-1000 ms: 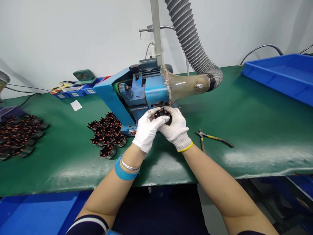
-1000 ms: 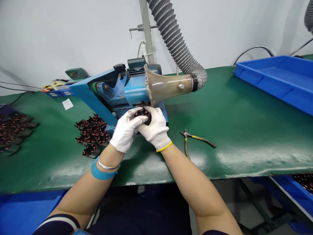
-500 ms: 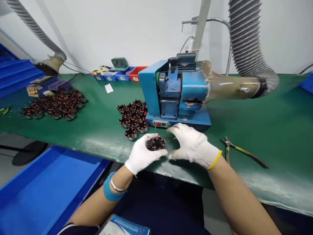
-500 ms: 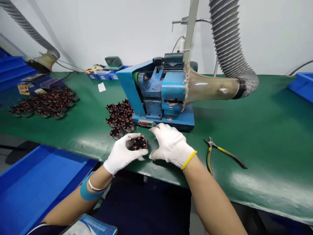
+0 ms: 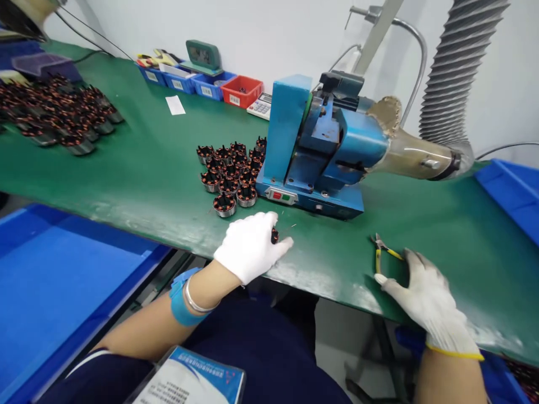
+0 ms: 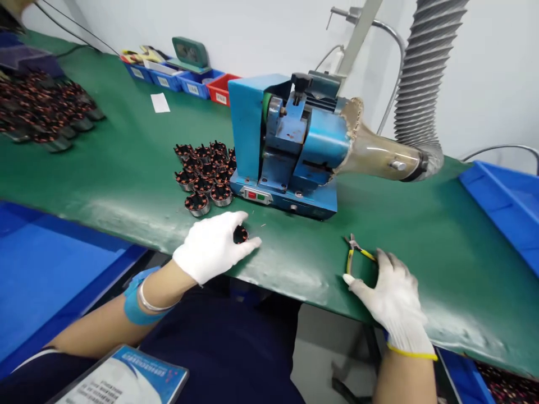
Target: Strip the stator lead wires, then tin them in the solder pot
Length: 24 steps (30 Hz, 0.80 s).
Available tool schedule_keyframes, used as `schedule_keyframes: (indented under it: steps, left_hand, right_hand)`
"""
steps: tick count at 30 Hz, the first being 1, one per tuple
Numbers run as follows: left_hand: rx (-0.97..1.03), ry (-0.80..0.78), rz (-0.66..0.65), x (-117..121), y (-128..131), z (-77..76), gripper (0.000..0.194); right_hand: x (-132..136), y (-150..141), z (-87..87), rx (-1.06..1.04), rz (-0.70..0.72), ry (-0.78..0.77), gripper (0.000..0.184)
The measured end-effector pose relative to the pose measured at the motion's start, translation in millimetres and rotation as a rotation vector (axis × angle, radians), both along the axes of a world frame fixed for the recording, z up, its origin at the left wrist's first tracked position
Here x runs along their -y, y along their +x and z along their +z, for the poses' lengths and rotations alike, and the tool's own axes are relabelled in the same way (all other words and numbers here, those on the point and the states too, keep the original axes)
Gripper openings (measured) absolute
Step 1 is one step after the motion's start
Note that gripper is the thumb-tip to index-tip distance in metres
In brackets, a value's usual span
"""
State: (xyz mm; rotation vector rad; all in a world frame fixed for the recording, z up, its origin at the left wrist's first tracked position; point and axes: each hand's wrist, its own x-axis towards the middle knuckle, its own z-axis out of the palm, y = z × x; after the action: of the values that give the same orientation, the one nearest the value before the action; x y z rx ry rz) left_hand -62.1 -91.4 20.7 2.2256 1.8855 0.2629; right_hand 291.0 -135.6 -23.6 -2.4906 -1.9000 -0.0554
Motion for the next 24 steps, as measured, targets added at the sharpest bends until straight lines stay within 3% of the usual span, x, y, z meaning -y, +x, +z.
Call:
schedule_keyframes:
  steps: [3, 6, 10, 14, 17, 20, 22, 24]
  left_hand:
    - [-0.006, -0.019, -0.11, -11, 0, -3.8, 0.037]
    - [0.039, -0.047, -0.202, -16, -5, -5.2, 0.037]
    - [0.048, -0.073, -0.189, -18, -2, -6.5, 0.039]
    - [0.122, -0.032, -0.155, -18, 4, -16.4, 0.036]
    - [0.167, -0.006, -0.176, -20, 5, -23.2, 0.032]
    - [0.188, -0.011, -0.197, -20, 4, -25.0, 0.033]
    - [0.202, -0.016, -0.213, -21, 3, -24.7, 0.037]
    - [0.21, -0.012, -0.228, -21, 3, -24.5, 0.038]
  right_hand:
    - [12, 2, -3.9, -0.024, 0.05, -0.025, 0.082]
    - [17, -20, 11.8, 0.009, 0.043, -0.127, 0.075]
    - [13, -56, 30.3, 0.135, 0.049, -0.251, 0.054]
    - [0, -71, 18.9, 0.149, 0.03, -0.086, 0.046]
    - [-10, -73, 4.1, -0.084, 0.08, 0.091, 0.057]
    - [-10, -86, 2.4, -0.442, 0.045, 0.162, 0.068]
    - [-4, -103, 9.2, -0.832, 0.068, 0.076, 0.073]
    - [3, -122, 18.9, -1.288, 0.115, -0.155, 0.079]
